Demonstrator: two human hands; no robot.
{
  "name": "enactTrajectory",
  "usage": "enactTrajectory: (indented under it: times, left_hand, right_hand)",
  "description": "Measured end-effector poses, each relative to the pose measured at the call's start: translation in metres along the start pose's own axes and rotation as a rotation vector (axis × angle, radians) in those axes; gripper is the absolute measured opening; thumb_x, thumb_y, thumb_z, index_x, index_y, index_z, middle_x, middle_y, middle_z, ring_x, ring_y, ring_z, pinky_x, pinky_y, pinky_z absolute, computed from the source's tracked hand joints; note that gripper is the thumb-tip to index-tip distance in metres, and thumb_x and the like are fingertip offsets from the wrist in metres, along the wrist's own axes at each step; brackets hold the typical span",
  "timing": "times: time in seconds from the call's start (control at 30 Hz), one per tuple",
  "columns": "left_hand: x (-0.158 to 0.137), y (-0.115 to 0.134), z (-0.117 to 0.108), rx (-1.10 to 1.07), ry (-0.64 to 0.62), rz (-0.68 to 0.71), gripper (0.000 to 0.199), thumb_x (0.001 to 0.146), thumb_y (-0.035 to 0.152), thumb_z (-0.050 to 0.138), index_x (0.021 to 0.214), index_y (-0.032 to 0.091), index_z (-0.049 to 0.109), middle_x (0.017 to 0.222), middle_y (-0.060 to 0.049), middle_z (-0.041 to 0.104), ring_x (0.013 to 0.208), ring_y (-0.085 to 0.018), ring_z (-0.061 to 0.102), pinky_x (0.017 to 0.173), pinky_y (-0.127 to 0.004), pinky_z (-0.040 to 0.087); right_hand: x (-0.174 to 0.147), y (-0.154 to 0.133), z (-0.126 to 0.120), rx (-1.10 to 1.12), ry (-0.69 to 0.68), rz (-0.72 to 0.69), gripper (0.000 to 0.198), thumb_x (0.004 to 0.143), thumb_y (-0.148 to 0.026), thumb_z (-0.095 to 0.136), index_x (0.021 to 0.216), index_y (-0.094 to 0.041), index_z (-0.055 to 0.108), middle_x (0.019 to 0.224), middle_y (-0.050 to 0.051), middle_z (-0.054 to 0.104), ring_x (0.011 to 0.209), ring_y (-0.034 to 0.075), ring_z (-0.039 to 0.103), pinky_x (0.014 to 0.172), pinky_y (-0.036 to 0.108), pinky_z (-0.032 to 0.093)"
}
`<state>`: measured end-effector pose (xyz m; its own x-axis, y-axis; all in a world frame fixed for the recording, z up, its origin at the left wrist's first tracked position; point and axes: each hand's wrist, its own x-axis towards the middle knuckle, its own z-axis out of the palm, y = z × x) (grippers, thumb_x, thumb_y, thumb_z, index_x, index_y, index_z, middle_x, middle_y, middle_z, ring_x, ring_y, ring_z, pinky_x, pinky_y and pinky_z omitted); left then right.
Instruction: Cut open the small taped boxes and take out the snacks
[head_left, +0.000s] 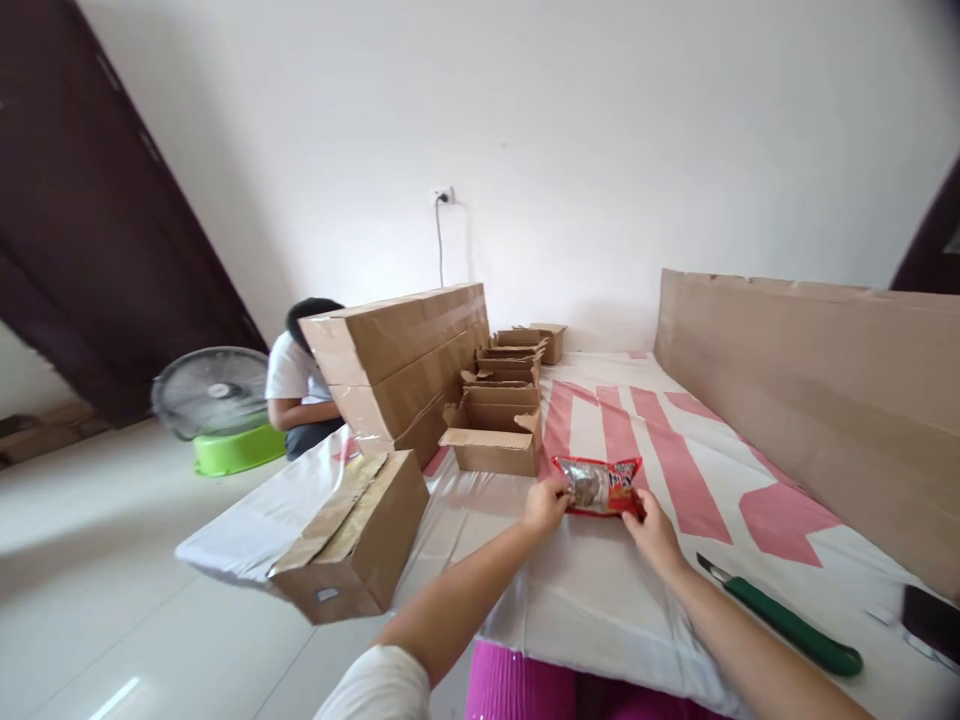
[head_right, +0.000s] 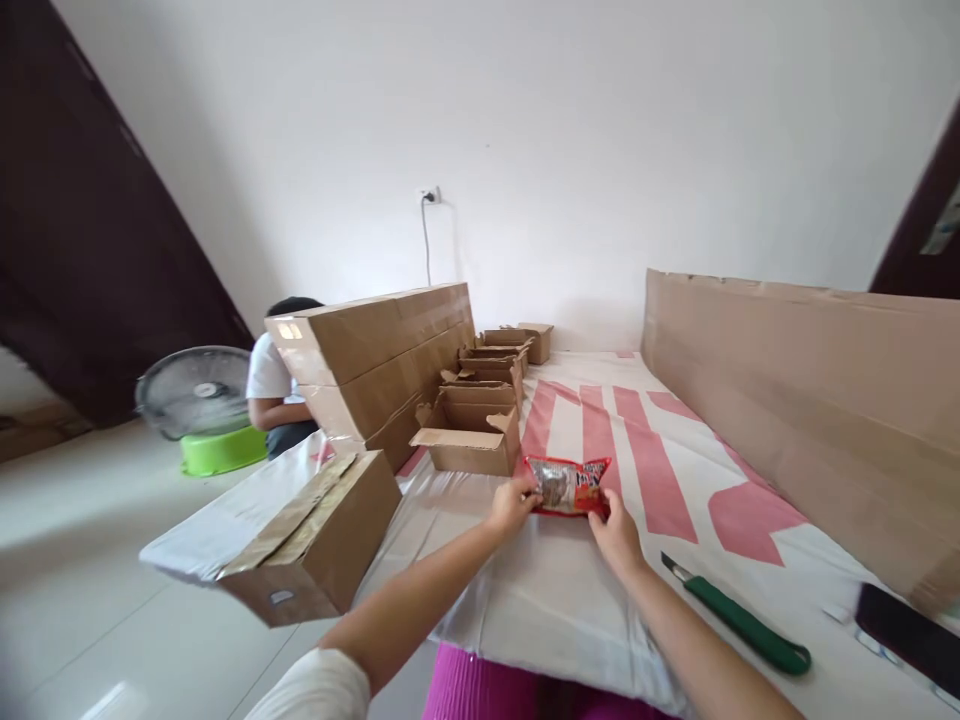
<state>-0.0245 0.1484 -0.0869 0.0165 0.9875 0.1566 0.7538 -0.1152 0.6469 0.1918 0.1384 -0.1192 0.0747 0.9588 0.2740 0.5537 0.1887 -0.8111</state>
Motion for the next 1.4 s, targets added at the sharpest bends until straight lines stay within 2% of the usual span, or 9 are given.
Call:
enactTrajectory:
  times: [0.13, 0.27, 0.5, 0.67, 0.9, 1.1, 1.2, 1.3, 1.4]
  left_hand:
    - [-0.055, -0.062, -0.027, -0.063, 0.14, -0.056, 0.006, 0.076, 0.016, 0.067, 0.072, 0.018, 0.071, 0.078, -0.001, 0.072, 0.085, -0.018, 0.066, 0.084, -0.03, 0.05]
    - [-0.064, -0.11, -0.067, -0.079, 0.358, -0.152, 0.01, 0.077, 0.015, 0.061, 0.073, 0.017, 0.07, 0.078, -0.003, 0.071, 0.083, -0.02, 0.066, 0.082, -0.033, 0.052]
    - [-0.035, -0.149, -0.08, -0.003, 0.77, -0.306, 0.043, 0.081, 0.019, 0.057, 0.123, 0.012, 0.054, 0.131, -0.018, 0.053, 0.128, -0.03, 0.047, 0.111, -0.05, 0.034]
    - [-0.035, -0.154, -0.062, 0.046, 0.818, -0.315, 0.054, 0.078, 0.021, 0.062, 0.129, 0.01, 0.044, 0.137, -0.021, 0.044, 0.133, -0.033, 0.041, 0.113, -0.051, 0.031]
    - [-0.044, -0.149, -0.071, 0.112, 0.82, -0.27, 0.042, 0.075, 0.011, 0.059, 0.115, 0.012, 0.05, 0.118, -0.017, 0.054, 0.119, -0.031, 0.051, 0.104, -0.052, 0.039]
    - [-0.083, -0.101, -0.079, 0.202, 0.713, -0.025, 0.028, 0.079, 0.014, 0.056, 0.107, 0.016, 0.058, 0.119, -0.014, 0.059, 0.121, -0.027, 0.052, 0.106, -0.048, 0.039]
    - [-0.121, -0.074, -0.102, 0.275, 0.652, 0.077, 0.031, 0.081, 0.026, 0.061, 0.112, 0.022, 0.061, 0.125, -0.009, 0.06, 0.133, -0.028, 0.043, 0.115, -0.05, 0.025]
    - [-0.157, -0.064, -0.149, 0.503, 0.79, -0.225, 0.05, 0.079, 0.042, 0.064, 0.125, 0.022, 0.056, 0.145, -0.013, 0.044, 0.143, -0.037, 0.024, 0.114, -0.058, 0.021]
    - [-0.182, -0.074, -0.196, 0.54, 0.686, -0.62, 0.072, 0.068, 0.055, 0.069, 0.129, 0.02, 0.055, 0.15, -0.017, 0.035, 0.142, -0.042, 0.022, 0.112, -0.06, 0.024]
  right_hand:
    - [-0.042, -0.005, 0.033, 0.218, -0.244, -0.146, 0.034, 0.077, -0.032, 0.056, 0.109, -0.021, 0.058, 0.107, 0.009, 0.072, 0.098, 0.024, 0.069, 0.084, 0.038, 0.056]
    - [-0.038, -0.034, 0.076, 0.349, -0.414, -0.205, 0.041, 0.076, -0.031, 0.054, 0.116, -0.019, 0.057, 0.104, 0.01, 0.072, 0.083, 0.02, 0.069, 0.075, 0.036, 0.058]
    - [-0.03, -0.049, 0.11, 0.271, -0.428, -0.263, 0.031, 0.077, -0.029, 0.052, 0.105, -0.019, 0.06, 0.092, 0.008, 0.069, 0.074, 0.02, 0.065, 0.079, 0.04, 0.053]
    - [-0.037, -0.042, 0.098, 0.246, -0.505, -0.323, 0.021, 0.08, -0.031, 0.052, 0.094, -0.02, 0.063, 0.085, 0.006, 0.069, 0.075, 0.02, 0.064, 0.075, 0.036, 0.052]
    - [-0.034, -0.041, 0.096, 0.237, -0.524, -0.322, 0.022, 0.081, -0.034, 0.052, 0.092, -0.019, 0.063, 0.085, 0.006, 0.07, 0.074, 0.02, 0.065, 0.074, 0.035, 0.053]
    - [-0.033, -0.039, 0.095, 0.234, -0.545, -0.331, 0.023, 0.084, -0.036, 0.049, 0.093, -0.019, 0.062, 0.087, 0.007, 0.07, 0.079, 0.02, 0.066, 0.075, 0.035, 0.053]
    - [-0.033, -0.038, 0.094, 0.219, -0.556, -0.337, 0.022, 0.083, -0.033, 0.048, 0.093, -0.02, 0.062, 0.086, 0.006, 0.07, 0.078, 0.02, 0.065, 0.075, 0.035, 0.053]
    - [-0.032, -0.038, 0.093, 0.196, -0.564, -0.345, 0.019, 0.083, -0.029, 0.049, 0.093, -0.02, 0.062, 0.086, 0.005, 0.069, 0.079, 0.019, 0.064, 0.076, 0.035, 0.052]
    - [-0.031, -0.043, 0.094, 0.151, -0.567, -0.352, 0.018, 0.083, -0.023, 0.049, 0.094, -0.019, 0.063, 0.089, 0.005, 0.069, 0.081, 0.018, 0.064, 0.079, 0.033, 0.052]
